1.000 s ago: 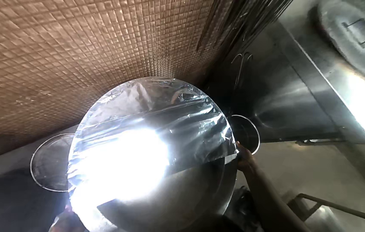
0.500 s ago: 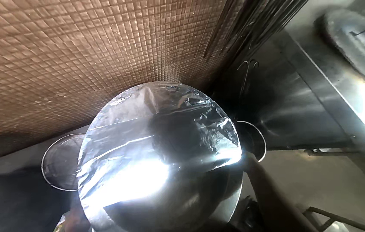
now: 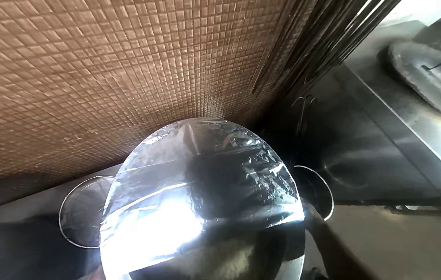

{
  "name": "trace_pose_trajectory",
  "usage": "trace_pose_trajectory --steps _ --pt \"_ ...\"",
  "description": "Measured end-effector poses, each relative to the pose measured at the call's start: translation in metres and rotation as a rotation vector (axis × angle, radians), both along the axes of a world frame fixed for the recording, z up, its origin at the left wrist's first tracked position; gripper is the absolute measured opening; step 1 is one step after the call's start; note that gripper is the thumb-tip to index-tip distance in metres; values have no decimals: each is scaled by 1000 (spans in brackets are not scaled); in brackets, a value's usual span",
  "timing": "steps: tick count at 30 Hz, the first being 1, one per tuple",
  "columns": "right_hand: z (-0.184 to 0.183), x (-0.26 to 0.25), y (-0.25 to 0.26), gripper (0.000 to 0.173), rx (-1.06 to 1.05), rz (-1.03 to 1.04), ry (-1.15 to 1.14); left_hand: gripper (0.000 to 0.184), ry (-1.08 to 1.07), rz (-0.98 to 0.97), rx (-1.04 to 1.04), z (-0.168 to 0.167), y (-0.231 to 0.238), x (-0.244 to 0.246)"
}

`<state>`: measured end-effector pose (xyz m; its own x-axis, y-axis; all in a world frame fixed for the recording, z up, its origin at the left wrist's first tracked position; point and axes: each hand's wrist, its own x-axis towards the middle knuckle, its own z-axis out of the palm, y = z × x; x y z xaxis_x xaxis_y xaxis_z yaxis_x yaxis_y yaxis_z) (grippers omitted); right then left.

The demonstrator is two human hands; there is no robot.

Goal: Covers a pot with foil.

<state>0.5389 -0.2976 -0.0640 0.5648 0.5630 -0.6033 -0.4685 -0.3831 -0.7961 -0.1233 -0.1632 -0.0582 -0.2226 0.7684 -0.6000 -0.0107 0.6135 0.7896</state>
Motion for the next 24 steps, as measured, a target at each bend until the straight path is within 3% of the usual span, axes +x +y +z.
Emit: trace_pose_trajectory --steps 4,6,8,10,12,14,16,19,24 --pt "0 3 0 24 7 9 17 33 -23 72 8 8 8 10" --pt "-3 8 -2 22 -44 17 16 29 -104 30 36 -8 12 -12" --pt "-3 17 -4 21 -68 40 22 38 -184 51 115 -30 13 -33" --pt "4 26 -2 26 -89 7 94 51 -203 136 101 -1 25 -16" --pt "20 31 3 43 -78 12 184 70 -146 75 69 35 32 2" --pt "38 32 10 78 -75 128 186 70 0 -17 84 52 32 20" --pt "50 19 19 89 -157 173 41 72 279 -27 71 47 27 36" --pt "57 -21 39 79 -395 127 -335 76 576 -89 24 40 30 55" --pt "47 -38 57 81 -809 314 -733 75 658 -110 -50 39 43 57"
